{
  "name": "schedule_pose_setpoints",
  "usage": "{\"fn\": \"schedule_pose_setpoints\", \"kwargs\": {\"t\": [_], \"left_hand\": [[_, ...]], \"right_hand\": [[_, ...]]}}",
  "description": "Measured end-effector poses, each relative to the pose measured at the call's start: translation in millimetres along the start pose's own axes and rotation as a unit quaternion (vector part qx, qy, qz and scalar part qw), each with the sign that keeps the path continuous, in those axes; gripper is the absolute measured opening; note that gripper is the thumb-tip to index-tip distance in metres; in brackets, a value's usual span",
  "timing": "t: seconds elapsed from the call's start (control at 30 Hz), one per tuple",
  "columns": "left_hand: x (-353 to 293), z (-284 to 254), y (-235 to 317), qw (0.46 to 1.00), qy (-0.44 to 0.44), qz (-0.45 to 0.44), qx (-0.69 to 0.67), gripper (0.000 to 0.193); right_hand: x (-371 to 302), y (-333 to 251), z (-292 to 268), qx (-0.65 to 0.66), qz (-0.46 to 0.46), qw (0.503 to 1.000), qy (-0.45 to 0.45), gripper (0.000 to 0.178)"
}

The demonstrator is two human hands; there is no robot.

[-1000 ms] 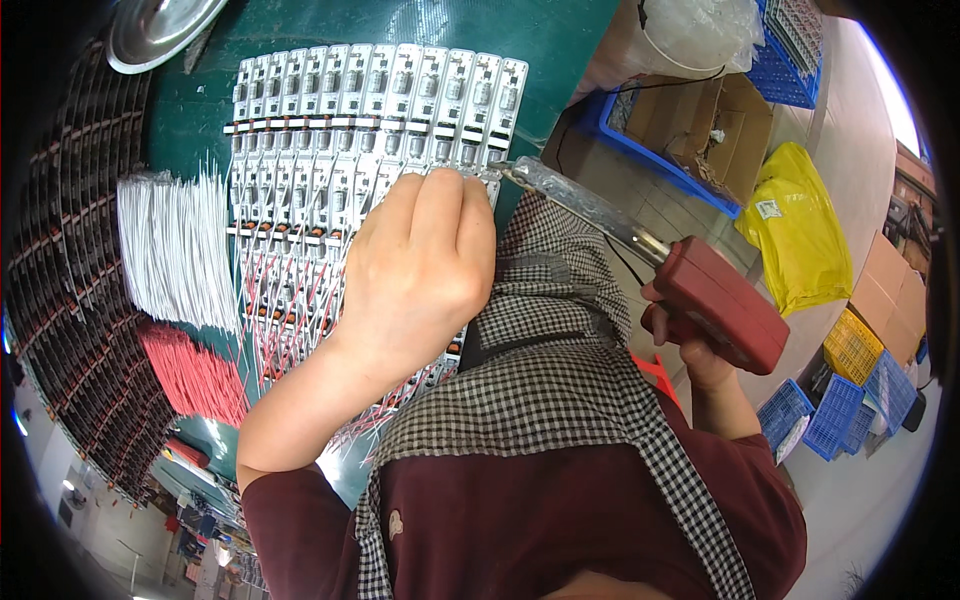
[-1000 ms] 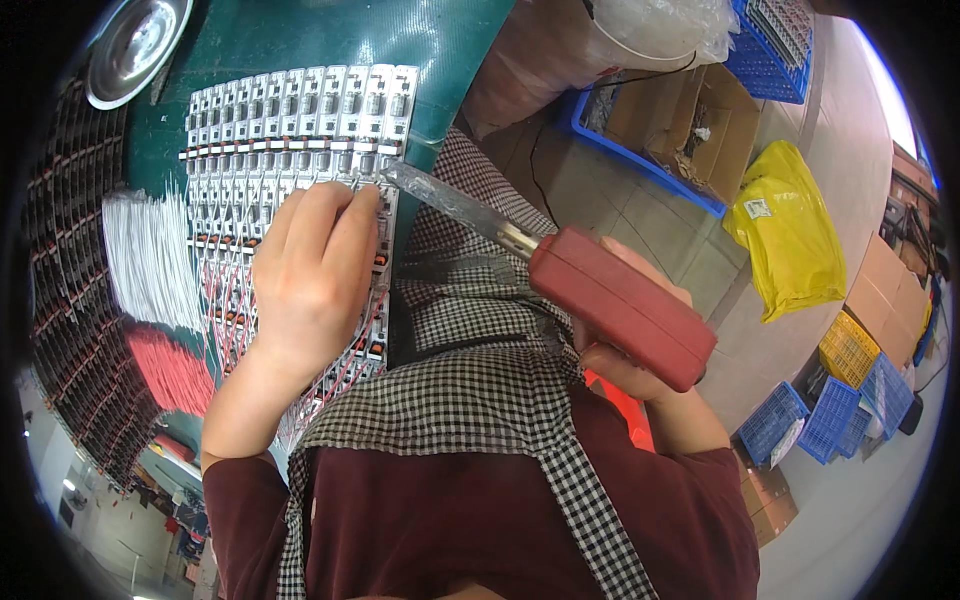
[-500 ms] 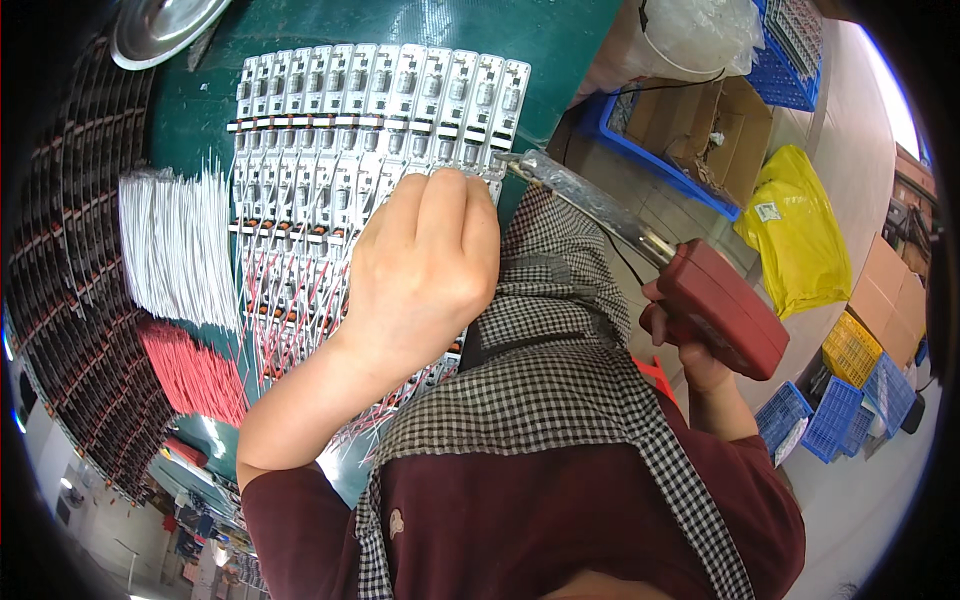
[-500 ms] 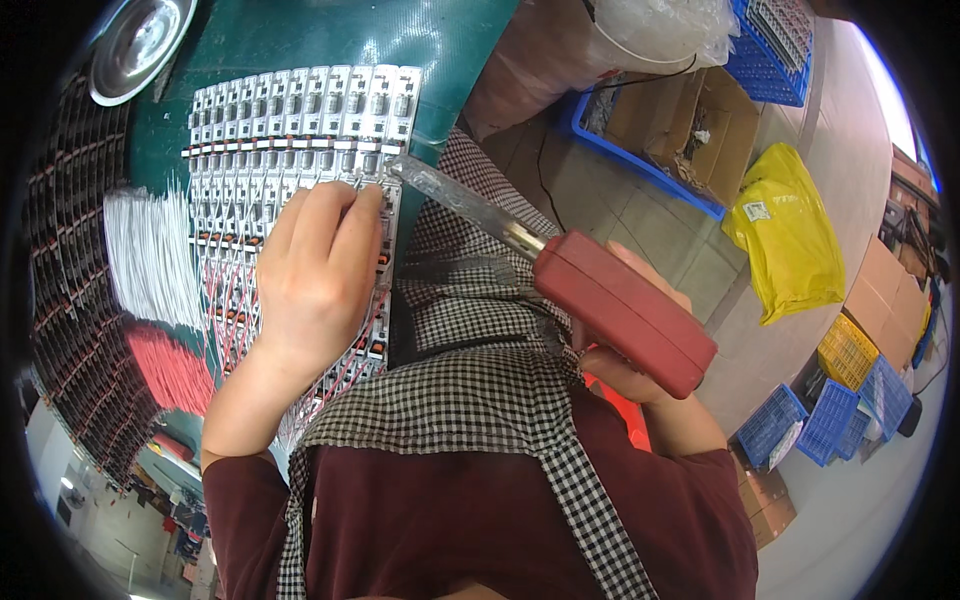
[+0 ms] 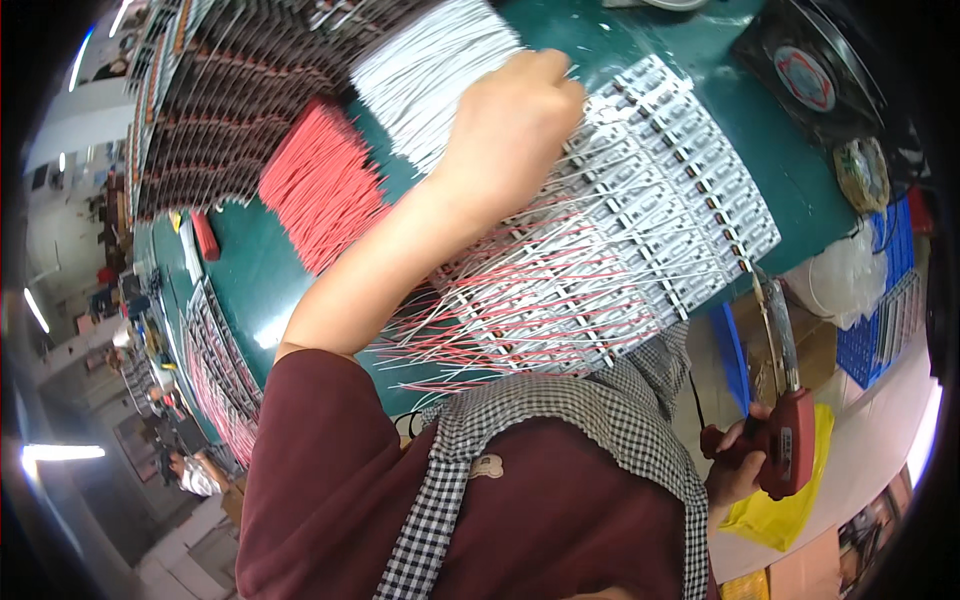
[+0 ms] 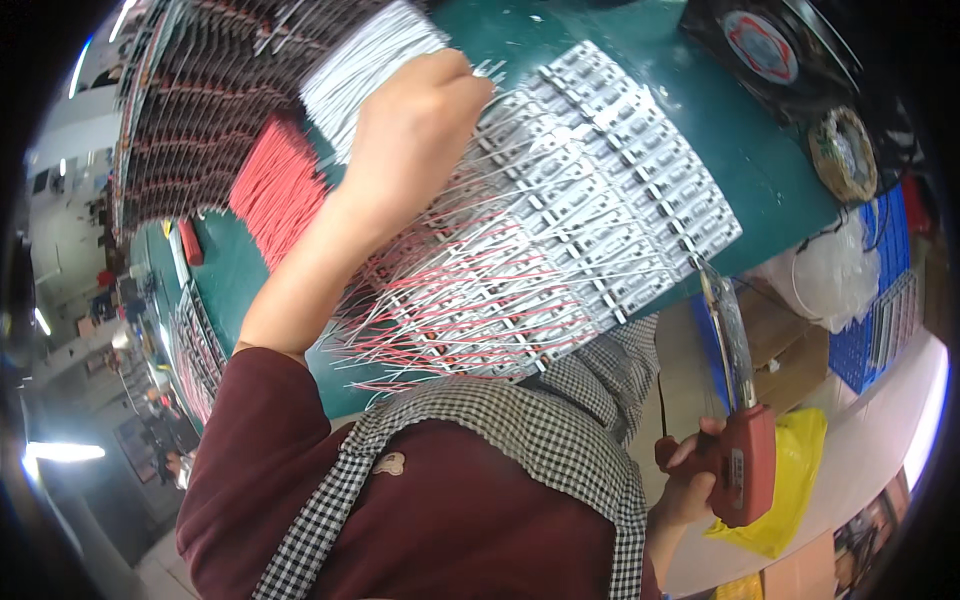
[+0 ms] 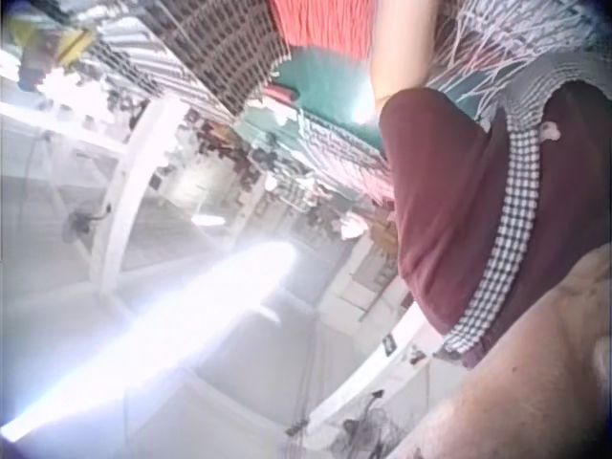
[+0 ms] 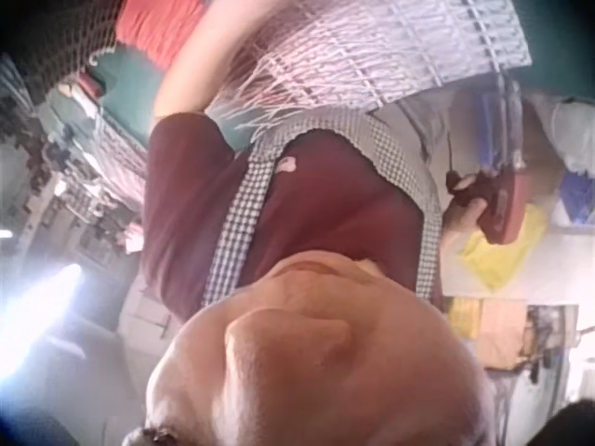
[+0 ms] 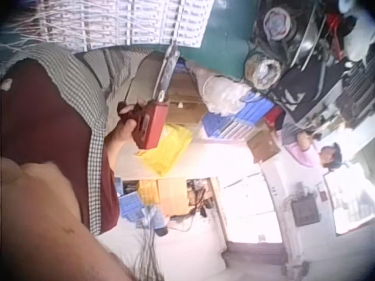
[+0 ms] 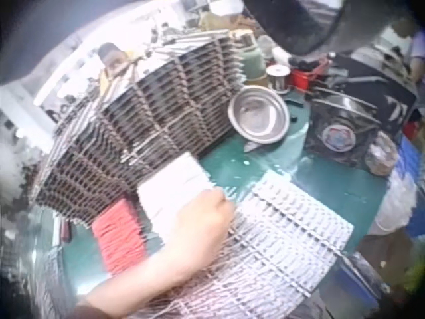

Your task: The person is assembling electrical components using a soldering iron.

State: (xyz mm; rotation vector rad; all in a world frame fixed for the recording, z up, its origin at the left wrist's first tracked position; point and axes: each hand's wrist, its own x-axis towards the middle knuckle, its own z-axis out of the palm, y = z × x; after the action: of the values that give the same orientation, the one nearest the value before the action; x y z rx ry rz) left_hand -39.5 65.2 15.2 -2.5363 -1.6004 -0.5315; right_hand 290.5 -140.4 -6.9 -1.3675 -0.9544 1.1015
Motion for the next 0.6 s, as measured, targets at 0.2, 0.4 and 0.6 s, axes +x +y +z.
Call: {"fn": "schedule_pose_setpoints", "kwargs": {"t": [0.2, 0.4, 0.6], "left_hand": [[-63, -53, -68, 0.972, -0.007, -0.234, 0.003, 0.012], [-132, -68, -98, 0.947, -0.096, -0.303, -0.03, 0.017], [-142, -68, -125, 0.889, -0.146, -0.382, -0.206, 0.022]], "right_hand": [[6, 0, -1, -0.018, -0.006, 1.0, 0.009, 0.061], [9, 5, 2, -0.001, -0.011, 1.0, -0.02, 0.061], [8, 2, 7, -0.014, -0.025, 0.999, -0.02, 0.063]]}}
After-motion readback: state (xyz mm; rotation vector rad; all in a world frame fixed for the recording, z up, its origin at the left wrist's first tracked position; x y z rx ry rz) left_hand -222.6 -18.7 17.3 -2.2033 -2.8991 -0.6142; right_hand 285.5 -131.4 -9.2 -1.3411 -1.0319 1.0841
